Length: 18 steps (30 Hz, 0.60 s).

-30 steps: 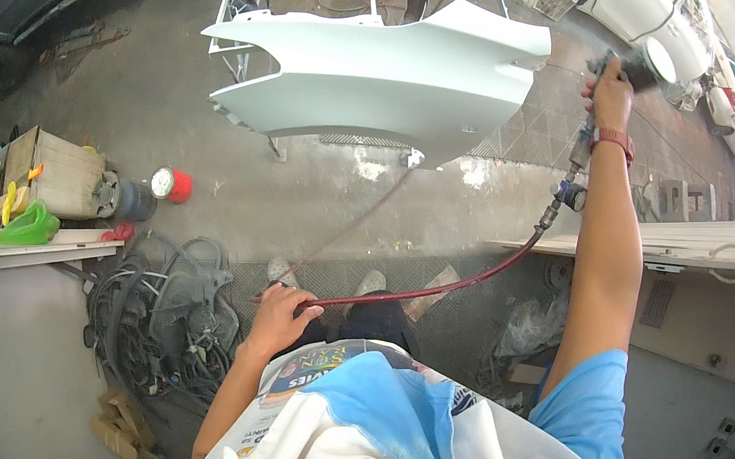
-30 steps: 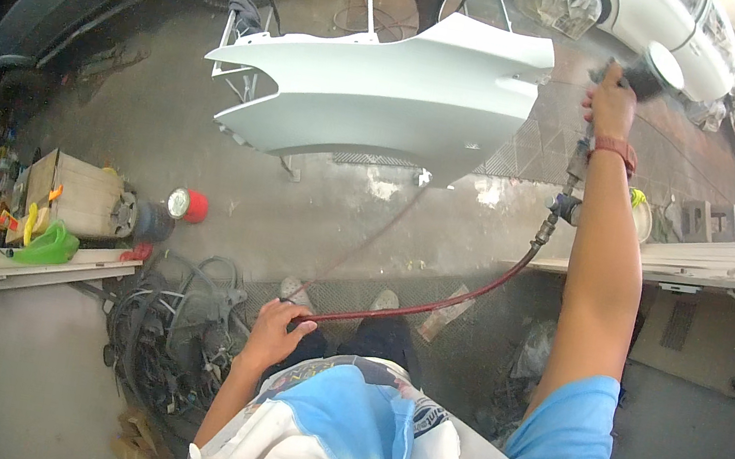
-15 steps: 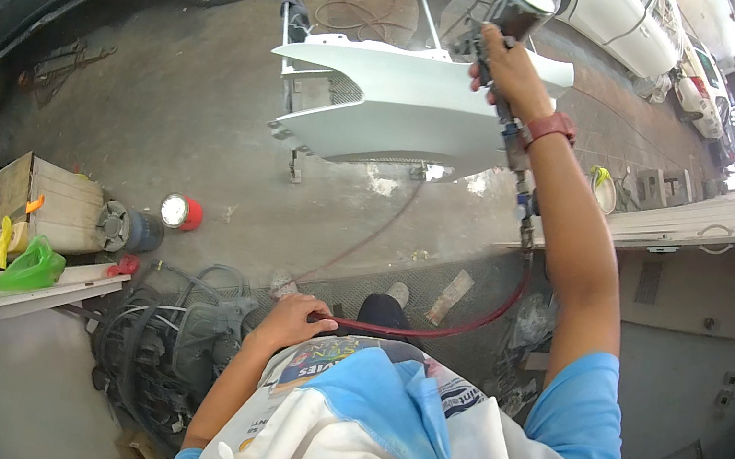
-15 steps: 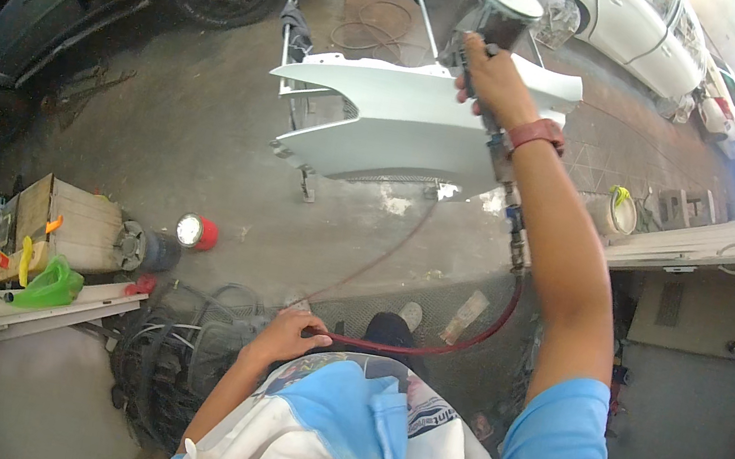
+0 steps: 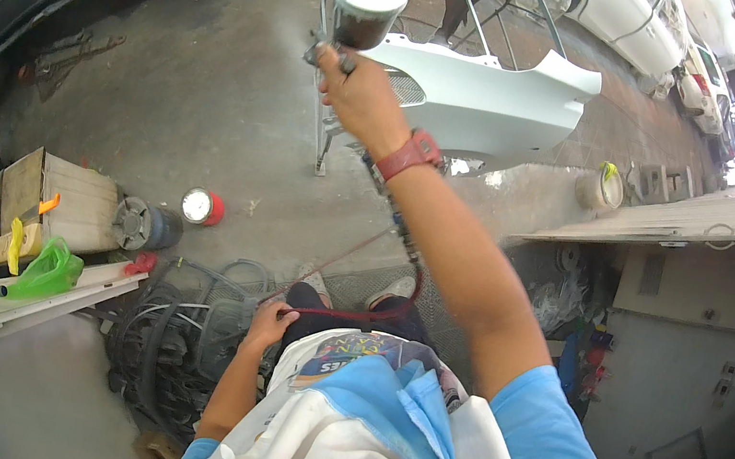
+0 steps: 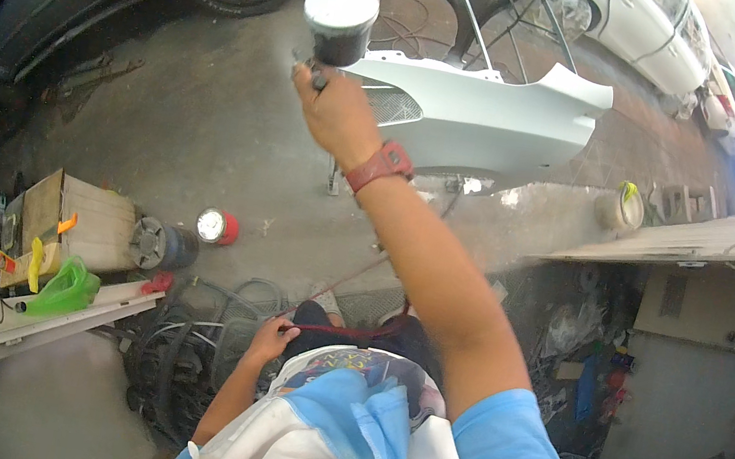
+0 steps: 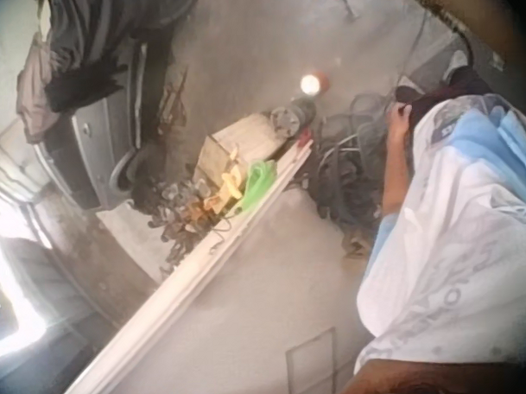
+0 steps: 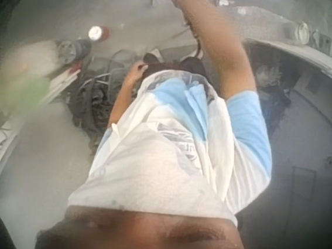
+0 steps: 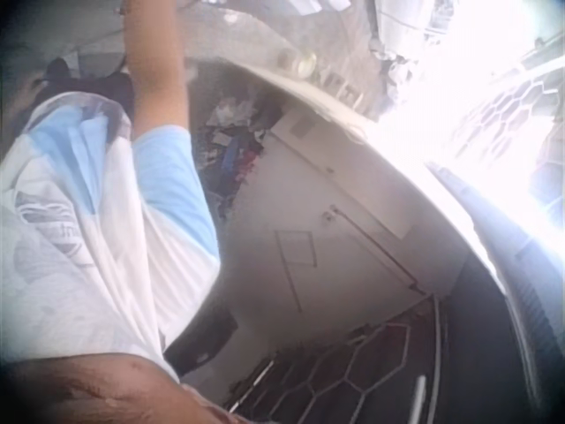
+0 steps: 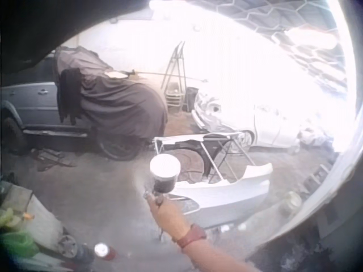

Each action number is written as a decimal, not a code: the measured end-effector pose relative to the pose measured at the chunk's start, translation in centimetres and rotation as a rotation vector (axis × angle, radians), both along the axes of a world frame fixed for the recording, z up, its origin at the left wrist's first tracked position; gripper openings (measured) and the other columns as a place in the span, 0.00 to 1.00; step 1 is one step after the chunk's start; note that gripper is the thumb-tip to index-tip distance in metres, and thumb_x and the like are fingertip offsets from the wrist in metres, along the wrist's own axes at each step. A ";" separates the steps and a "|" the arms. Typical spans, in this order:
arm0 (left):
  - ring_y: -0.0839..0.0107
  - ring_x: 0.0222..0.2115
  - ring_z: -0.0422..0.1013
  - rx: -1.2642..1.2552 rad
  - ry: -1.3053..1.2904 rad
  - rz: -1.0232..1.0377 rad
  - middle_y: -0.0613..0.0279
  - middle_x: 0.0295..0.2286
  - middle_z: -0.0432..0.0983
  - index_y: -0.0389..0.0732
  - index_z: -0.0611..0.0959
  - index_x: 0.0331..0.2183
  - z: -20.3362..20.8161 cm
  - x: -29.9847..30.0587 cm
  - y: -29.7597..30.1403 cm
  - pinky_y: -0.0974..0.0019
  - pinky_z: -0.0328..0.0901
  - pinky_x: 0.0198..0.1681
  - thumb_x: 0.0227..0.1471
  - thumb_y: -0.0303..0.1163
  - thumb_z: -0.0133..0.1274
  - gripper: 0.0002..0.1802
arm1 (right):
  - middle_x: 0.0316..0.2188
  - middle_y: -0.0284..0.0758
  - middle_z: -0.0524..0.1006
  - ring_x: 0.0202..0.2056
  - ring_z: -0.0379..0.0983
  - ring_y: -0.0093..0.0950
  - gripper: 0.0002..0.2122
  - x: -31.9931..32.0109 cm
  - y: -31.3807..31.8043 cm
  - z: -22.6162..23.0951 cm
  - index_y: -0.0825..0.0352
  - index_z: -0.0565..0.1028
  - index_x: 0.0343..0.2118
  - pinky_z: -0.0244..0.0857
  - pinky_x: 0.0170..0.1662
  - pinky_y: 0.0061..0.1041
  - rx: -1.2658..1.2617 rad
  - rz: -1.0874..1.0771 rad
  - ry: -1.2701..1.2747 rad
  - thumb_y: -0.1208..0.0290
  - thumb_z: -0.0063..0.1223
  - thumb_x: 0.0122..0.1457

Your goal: The person uses a spray gun to apply white paint to a car bumper mounted on a stand, then moves to spray paint the side of a white car. The person walks around the parts to cover different angles and surfaces.

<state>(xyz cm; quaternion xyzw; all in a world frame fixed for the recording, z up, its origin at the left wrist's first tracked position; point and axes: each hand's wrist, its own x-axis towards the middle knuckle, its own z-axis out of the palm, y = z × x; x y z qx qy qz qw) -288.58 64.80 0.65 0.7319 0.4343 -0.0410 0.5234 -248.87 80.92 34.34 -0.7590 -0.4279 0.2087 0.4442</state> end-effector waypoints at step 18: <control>0.49 0.49 0.74 -0.132 0.282 0.911 0.45 0.49 0.78 0.31 0.82 0.49 -7.8 -14.3 1.6 0.52 0.67 0.54 0.66 0.50 0.59 0.28 | 0.39 0.48 0.82 0.36 0.83 0.32 0.28 -0.2 -9.4 -14.4 0.71 0.64 0.71 0.77 0.40 0.31 0.297 -0.758 -0.275 0.56 0.45 0.76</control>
